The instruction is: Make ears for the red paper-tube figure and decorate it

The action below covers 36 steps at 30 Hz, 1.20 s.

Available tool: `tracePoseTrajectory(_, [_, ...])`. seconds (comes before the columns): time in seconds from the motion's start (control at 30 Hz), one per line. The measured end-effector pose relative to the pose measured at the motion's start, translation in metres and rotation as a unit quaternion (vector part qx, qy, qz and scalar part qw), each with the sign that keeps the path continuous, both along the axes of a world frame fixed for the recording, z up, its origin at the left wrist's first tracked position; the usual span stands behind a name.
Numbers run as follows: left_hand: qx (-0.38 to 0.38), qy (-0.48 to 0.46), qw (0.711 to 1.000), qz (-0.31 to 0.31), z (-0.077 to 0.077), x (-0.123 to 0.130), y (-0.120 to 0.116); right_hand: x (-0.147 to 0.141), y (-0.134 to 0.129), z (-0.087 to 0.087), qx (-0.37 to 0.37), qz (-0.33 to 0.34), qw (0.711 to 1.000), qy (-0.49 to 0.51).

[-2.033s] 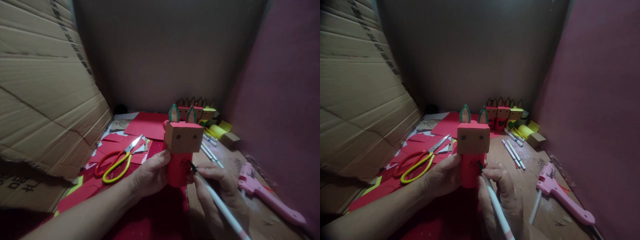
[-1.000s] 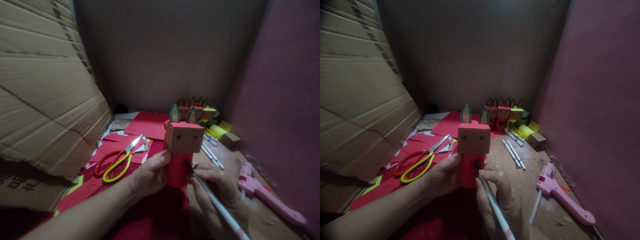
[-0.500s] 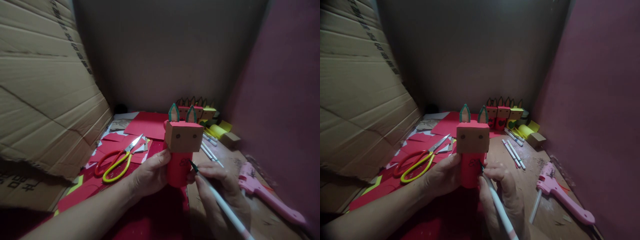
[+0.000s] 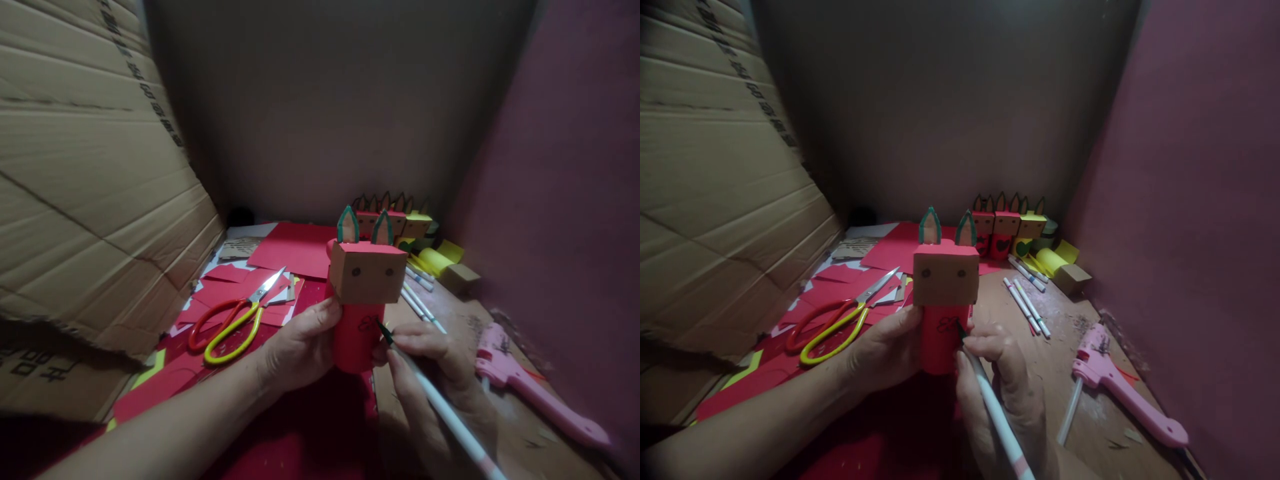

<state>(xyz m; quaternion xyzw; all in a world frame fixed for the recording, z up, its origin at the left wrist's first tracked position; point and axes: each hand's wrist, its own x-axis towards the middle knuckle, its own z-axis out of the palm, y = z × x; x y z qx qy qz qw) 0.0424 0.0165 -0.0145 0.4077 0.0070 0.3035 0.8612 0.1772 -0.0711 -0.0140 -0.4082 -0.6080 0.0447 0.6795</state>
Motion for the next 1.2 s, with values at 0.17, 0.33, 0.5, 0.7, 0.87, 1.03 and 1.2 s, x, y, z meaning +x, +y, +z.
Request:
tracePoseTrajectory(0.17, [-0.011,0.004,1.0,0.003,-0.0013,-0.0002,0.0004,0.0018,-0.0004,-0.0009,-0.012,-0.009,1.0,-0.021])
tracePoseTrajectory(0.33, [-0.021,-0.002,1.0,0.006,-0.0051,-0.0019,0.0011,0.002,0.0008,-0.0011,0.002,0.005,1.0,-0.03])
tracePoseTrajectory(0.5, [-0.023,0.0,1.0,0.0,-0.0041,-0.002,0.0009,0.002,0.0001,-0.0003,-0.005,0.021,0.999,-0.034])
tracePoseTrajectory(0.7, [-0.004,-0.011,1.0,-0.016,-0.0002,-0.0002,0.0004,0.0019,0.0012,-0.0004,-0.007,0.016,1.0,0.001])
tracePoseTrajectory(0.87, [0.005,-0.012,1.0,-0.012,0.0,-0.0001,0.0,0.0021,-0.001,-0.0006,-0.029,0.023,0.999,0.009])
tracePoseTrajectory(1.03, [0.001,-0.006,1.0,-0.007,-0.0005,0.0001,0.0003,0.003,-0.0001,-0.0013,-0.025,0.002,1.0,-0.011])
tracePoseTrajectory(1.2, [-0.015,-0.003,1.0,0.003,-0.0023,-0.0006,0.0005,0.0033,0.0008,-0.003,-0.018,0.007,1.0,-0.025])
